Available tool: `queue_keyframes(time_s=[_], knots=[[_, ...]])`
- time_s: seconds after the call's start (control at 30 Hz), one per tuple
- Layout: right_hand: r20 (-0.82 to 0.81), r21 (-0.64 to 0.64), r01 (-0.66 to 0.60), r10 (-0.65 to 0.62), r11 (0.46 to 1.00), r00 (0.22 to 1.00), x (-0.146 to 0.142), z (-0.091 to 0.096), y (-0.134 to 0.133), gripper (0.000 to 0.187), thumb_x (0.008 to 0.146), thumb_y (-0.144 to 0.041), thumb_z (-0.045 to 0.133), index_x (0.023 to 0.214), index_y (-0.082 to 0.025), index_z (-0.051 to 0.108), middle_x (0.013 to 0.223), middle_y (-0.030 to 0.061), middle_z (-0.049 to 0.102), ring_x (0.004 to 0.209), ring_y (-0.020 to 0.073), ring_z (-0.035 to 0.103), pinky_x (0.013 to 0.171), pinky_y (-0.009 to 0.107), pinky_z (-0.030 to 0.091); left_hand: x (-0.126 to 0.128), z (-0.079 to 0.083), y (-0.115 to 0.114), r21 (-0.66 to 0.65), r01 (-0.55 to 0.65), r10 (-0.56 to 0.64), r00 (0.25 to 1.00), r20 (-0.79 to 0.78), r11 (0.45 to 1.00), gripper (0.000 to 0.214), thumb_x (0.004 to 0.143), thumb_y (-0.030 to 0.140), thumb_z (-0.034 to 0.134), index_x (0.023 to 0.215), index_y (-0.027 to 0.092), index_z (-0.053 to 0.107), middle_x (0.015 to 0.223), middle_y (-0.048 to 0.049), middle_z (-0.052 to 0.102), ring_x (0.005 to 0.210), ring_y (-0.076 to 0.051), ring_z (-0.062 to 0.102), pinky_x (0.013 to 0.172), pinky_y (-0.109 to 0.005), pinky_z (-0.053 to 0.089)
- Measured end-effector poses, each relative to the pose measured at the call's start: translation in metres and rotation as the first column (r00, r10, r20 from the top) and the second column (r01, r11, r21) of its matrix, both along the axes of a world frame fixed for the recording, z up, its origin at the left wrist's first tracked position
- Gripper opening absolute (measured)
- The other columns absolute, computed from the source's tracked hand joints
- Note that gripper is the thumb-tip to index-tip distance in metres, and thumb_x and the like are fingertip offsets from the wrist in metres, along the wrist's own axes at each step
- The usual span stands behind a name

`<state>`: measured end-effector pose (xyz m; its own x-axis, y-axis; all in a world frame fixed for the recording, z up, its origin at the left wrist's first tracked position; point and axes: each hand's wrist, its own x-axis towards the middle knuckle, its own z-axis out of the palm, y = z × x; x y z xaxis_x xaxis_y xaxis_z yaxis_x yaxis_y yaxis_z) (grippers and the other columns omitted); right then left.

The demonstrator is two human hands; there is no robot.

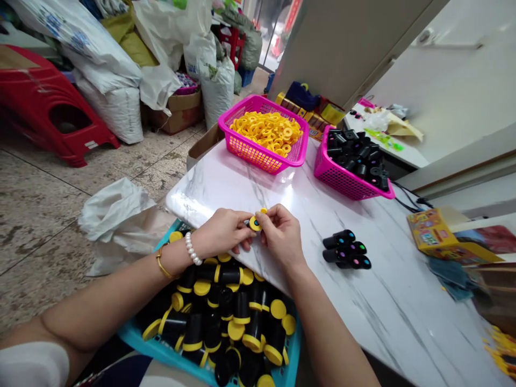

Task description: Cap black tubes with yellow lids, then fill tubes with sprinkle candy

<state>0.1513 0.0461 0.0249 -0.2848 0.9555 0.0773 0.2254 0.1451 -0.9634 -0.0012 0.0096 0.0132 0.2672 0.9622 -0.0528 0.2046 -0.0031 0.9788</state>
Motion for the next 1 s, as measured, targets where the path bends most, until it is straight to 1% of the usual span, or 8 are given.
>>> queue_keyframes(time_s=[0.2, 0.3, 0.53, 0.63, 0.7, 0.77, 0.87, 1.0], knots=[[-0.034, -0.077, -0.050, 0.047, 0.996, 0.998, -0.001, -0.001, 0.001, 0.029, 0.080, -0.038, 0.069, 0.072, -0.021, 0.047, 0.048, -0.0073, 0.055, 0.032, 0.0070, 0.045, 0.032, 0.017, 0.033, -0.003, 0.006, -0.005, 0.063, 0.008, -0.006, 1.000, -0.018, 0.998, 0.024, 0.086, 0.032, 0.049, 0.086, 0.016, 0.067, 0.065, -0.0022, 0.070, 0.051, -0.013, 0.066, 0.043, -0.017, 0.048], [-0.019, -0.079, -0.049, 0.048, 0.996, 0.999, -0.001, -0.001, 0.002, 0.028, 0.081, -0.038, 0.067, 0.072, -0.021, 0.047, 0.045, -0.0079, 0.053, 0.032, 0.0078, 0.046, 0.032, 0.017, 0.034, -0.002, 0.005, -0.003, 0.019, -0.003, 0.003, 1.000, 0.028, 1.000, 0.037, 0.090, 0.041, 0.041, 0.083, 0.016, 0.067, 0.070, -0.0046, 0.071, 0.053, -0.013, 0.067, 0.041, -0.017, 0.048], [0.001, -0.048, -0.040, 0.040, 0.998, 0.999, -0.003, -0.003, 0.002, 0.027, 0.081, -0.040, 0.065, 0.074, -0.022, 0.046, 0.042, -0.0098, 0.047, 0.030, 0.0099, 0.047, 0.030, 0.019, 0.034, 0.003, 0.003, 0.007, -0.080, -0.009, 0.009, 1.000, -0.001, 0.997, 0.044, 0.094, 0.036, 0.033, 0.066, 0.014, 0.060, 0.055, -0.0034, 0.066, 0.046, -0.012, 0.063, 0.045, -0.019, 0.049], [-0.041, -0.063, -0.059, 0.057, 0.996, 0.998, -0.001, -0.003, 0.001, 0.026, 0.081, -0.041, 0.065, 0.076, -0.021, 0.050, 0.051, -0.0082, 0.053, 0.035, 0.0085, 0.048, 0.033, 0.019, 0.039, 0.004, 0.007, -0.004, 0.078, -0.065, 0.072, 0.993, -0.096, 0.995, 0.038, 0.093, 0.037, 0.037, 0.074, 0.016, 0.063, 0.056, -0.0008, 0.065, 0.048, -0.011, 0.062, 0.049, -0.019, 0.047], [-0.111, -0.086, -0.058, 0.048, 0.995, 0.993, 0.002, -0.004, 0.002, 0.025, 0.080, -0.041, 0.067, 0.075, -0.021, 0.053, 0.057, -0.0066, 0.056, 0.039, 0.0078, 0.049, 0.036, 0.020, 0.043, 0.006, 0.006, -0.010, 0.252, -0.144, 0.191, 0.966, -0.176, 0.957, 0.026, 0.088, 0.039, 0.050, 0.089, 0.018, 0.066, 0.062, 0.0002, 0.066, 0.055, -0.012, 0.063, 0.055, -0.021, 0.047], [-0.201, -0.134, -0.052, 0.024, 0.990, 0.979, 0.005, -0.005, 0.005, 0.027, 0.080, -0.044, 0.066, 0.074, -0.020, 0.056, 0.056, -0.0062, 0.053, 0.039, 0.0076, 0.047, 0.036, 0.020, 0.042, 0.009, 0.003, -0.013, 0.364, -0.190, 0.285, 0.931, -0.229, 0.912, 0.027, 0.081, 0.037, 0.062, 0.100, 0.020, 0.066, 0.069, 0.0003, 0.068, 0.062, -0.014, 0.063, 0.060, -0.022, 0.046], [-0.292, -0.225, -0.056, -0.013, 0.973, 0.956, 0.007, -0.005, 0.011, 0.031, 0.080, -0.049, 0.063, 0.073, -0.019, 0.060, 0.051, -0.0063, 0.048, 0.036, 0.0075, 0.042, 0.031, 0.020, 0.037, 0.014, -0.001, -0.012, 0.429, -0.173, 0.319, 0.900, -0.297, 0.887, 0.021, 0.080, 0.031, 0.061, 0.097, 0.022, 0.068, 0.073, 0.0002, 0.069, 0.066, -0.015, 0.062, 0.064, -0.024, 0.044], [-0.270, -0.351, -0.015, -0.086, 0.936, 0.959, 0.011, -0.001, 0.017, 0.039, 0.075, -0.053, 0.066, 0.065, -0.017, 0.055, 0.048, -0.0057, 0.046, 0.032, 0.0058, 0.038, 0.026, 0.018, 0.025, 0.018, -0.002, -0.011, 0.491, -0.106, 0.308, 0.884, -0.352, 0.865, 0.015, 0.079, 0.025, 0.057, 0.090, 0.023, 0.067, 0.076, 0.0008, 0.068, 0.067, -0.015, 0.060, 0.063, -0.025, 0.041]])
